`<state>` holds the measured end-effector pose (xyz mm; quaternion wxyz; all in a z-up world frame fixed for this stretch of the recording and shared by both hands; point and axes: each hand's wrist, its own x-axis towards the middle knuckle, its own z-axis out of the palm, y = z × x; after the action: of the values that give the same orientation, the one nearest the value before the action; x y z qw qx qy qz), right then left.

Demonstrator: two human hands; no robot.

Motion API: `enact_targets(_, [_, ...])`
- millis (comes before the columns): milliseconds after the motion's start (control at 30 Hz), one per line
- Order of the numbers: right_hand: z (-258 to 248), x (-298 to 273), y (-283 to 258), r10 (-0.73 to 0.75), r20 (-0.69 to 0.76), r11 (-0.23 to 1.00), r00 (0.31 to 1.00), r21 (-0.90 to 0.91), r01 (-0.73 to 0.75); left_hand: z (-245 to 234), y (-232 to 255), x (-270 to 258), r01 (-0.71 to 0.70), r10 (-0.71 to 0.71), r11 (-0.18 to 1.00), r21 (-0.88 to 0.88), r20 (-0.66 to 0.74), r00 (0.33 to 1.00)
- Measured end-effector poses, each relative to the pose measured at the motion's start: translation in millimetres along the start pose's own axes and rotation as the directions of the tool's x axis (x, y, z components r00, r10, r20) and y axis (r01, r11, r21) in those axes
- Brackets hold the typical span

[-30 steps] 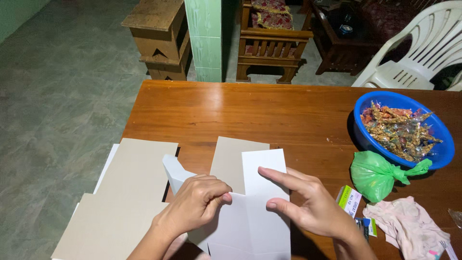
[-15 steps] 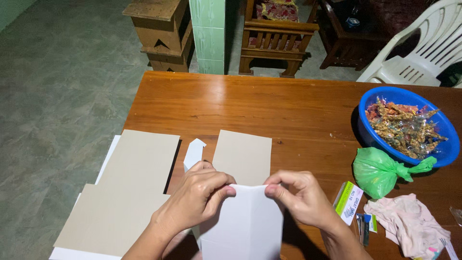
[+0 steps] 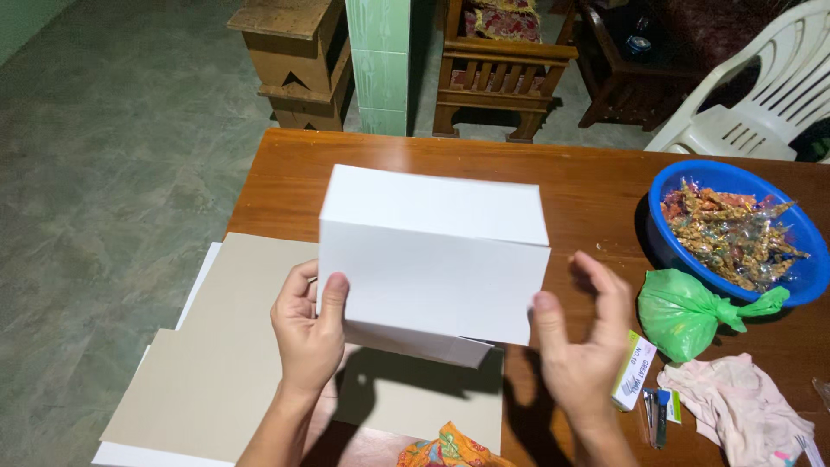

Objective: The person picks up flat cardboard sheets from a stack and folds them along pre-scored lines to form rectangular boxes.

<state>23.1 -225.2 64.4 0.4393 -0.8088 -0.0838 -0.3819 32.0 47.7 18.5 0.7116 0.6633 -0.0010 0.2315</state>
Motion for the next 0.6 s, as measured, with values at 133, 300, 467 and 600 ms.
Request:
enact_targets(133, [7.8,-18.1,30.5,0.353,0.367,0.701,0.861,0.506,-0.503,6.3,-21.7,-6.3,-0.017,0.017,0.981,-0.191,-0.002,1.0])
enact_targets(300, [3.4,-17.3,14.2,0.369,0.314,0.925,0.875,-0.036,-0.377,34.6,5.7,-22.5,-0.186,0.203,0.877,0.443,0.01,0.979])
enact_targets(467, [17.7,-19.8,-43.0,-0.374,0.402,0.913,0.836,0.32,0.254,40.3,-10.5,-42.5,-0.294,0.319,0.948,-0.124,0.422,0.849])
enact_targets(600, [24.0,-27.1,-52.9,-0.118,0.611,0.934,0.783,0.335,-0.121,26.3,-81.1,-67.7,0.318,-0.105,0.911,-0.263,0.598,0.795])
